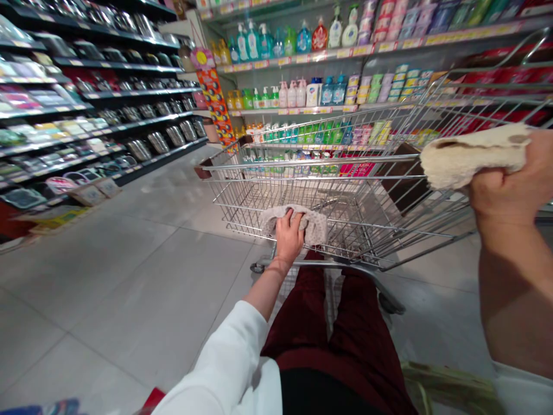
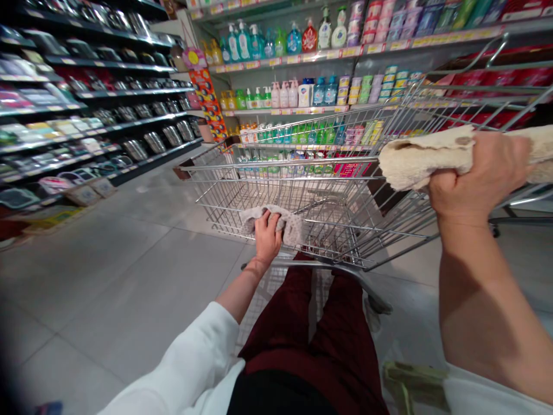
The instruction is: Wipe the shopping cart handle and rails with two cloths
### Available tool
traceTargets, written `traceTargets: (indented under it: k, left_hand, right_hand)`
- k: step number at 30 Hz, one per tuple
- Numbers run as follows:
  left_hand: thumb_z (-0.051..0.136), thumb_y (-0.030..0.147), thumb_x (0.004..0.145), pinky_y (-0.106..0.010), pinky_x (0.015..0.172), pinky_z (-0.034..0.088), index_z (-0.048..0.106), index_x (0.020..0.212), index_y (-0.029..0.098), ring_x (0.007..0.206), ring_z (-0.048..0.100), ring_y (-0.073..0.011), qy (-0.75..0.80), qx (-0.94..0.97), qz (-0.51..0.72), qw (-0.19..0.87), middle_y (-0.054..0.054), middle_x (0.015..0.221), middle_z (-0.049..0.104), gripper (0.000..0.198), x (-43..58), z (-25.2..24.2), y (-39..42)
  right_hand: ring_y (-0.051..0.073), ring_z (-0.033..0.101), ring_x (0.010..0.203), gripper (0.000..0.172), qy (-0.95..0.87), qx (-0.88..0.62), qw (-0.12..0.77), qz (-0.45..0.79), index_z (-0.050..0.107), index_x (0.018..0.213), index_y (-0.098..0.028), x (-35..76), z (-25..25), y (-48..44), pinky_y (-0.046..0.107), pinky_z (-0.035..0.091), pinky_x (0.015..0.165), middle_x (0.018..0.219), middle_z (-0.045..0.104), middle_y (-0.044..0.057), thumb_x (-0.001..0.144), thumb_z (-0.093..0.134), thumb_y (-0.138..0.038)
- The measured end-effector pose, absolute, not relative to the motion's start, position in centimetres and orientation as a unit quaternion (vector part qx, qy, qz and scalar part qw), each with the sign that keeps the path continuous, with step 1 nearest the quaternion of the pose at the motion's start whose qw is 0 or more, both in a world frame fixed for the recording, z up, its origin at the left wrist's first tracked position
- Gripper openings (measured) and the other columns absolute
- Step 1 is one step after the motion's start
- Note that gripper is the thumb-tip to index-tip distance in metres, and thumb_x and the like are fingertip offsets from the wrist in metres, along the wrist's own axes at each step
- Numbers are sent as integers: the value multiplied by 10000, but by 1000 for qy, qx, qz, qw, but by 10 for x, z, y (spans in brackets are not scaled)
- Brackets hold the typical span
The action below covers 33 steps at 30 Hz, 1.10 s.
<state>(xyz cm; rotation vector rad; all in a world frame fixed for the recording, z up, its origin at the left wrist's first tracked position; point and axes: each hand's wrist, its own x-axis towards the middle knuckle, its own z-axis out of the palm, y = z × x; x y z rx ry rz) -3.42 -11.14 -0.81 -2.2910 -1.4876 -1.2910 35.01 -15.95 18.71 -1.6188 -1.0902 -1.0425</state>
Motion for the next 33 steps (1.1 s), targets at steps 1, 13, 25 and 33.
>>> traceTargets:
  k: [1,13,25,33]
  left_hand:
    - [506,233,914,-437,1018,404,558,1335,191,1173,494,-296,-490,-763,-417,65,-165,1439,471,426,-29,-9,-110]
    - [536,225,900,-406,979,468,584,1275,164,1100,560,-271,-536,-809,-233,60,-161,1382,560,383,-52,-82,-124]
    - [482,143,887,-417,1060,408,604,1256,197,1217,496,-245,-461,-765,-444,63,-116,1337,552,392,-27,-1,-124]
    - [437,264,961,-317,955,471,488,1428,178,1098,619,-236,-519,-817,-249,35,-159,1294,606,478,-8,-21,-115]
  right_hand:
    - [407,546,944,299,-441,-657,444,-420,359,758,-232,350,187,-160,514,376,770,806,545,122,509,465,-359]
    - [349,534,960,249,-471,-633,429,-440,450,844,-213,354,181,-160,505,394,798,872,553,106,644,478,-360]
    - [368,568,972,248,-482,-622,428,-443,477,871,-210,351,183,-166,517,408,780,927,590,122,657,475,-335]
    - [359,543,994,301,-493,-633,426,-418,526,915,-191,346,186,-170,534,403,805,957,597,143,634,506,-297]
